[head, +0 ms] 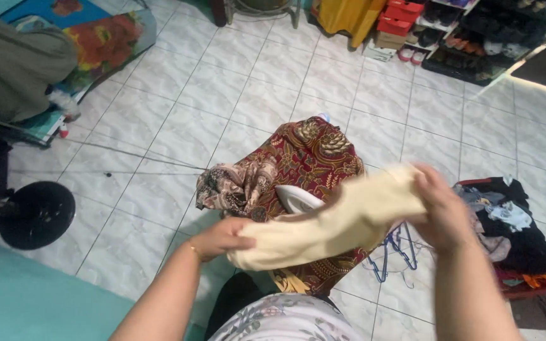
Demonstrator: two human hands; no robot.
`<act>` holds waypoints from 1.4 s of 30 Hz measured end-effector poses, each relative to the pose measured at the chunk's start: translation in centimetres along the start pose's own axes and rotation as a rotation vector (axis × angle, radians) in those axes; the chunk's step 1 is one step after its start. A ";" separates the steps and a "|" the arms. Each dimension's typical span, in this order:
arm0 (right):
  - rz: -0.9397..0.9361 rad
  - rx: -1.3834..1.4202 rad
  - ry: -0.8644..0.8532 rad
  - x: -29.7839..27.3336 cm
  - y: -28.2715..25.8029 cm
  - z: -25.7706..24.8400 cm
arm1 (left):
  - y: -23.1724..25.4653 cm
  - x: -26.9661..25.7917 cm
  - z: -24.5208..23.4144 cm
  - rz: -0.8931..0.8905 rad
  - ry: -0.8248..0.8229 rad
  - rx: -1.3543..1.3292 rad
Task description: Ironing clothes and putting them on hangers or folding them.
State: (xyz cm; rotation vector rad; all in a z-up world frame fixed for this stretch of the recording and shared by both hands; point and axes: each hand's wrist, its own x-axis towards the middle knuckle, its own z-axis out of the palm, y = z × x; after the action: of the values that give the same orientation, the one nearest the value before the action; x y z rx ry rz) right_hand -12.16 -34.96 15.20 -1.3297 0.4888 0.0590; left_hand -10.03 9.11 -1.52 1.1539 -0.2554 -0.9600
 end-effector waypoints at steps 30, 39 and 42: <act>-0.722 -0.493 -0.393 4.3 12.2 13.7 | 16.2 -1.8 8.9 0.727 0.542 0.112; -1.208 -0.699 0.080 -1.1 13.1 20.5 | 20.2 -4.6 13.7 0.587 0.361 -0.253; -1.227 -0.551 0.181 -0.1 14.1 21.0 | 20.0 -5.6 13.5 0.530 0.305 -0.252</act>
State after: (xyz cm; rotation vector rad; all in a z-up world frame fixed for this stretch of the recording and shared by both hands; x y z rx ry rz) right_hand -10.22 -11.64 5.58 -1.9900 -0.2868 -1.0064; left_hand -11.56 5.95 22.93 0.9166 -0.1734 -0.3321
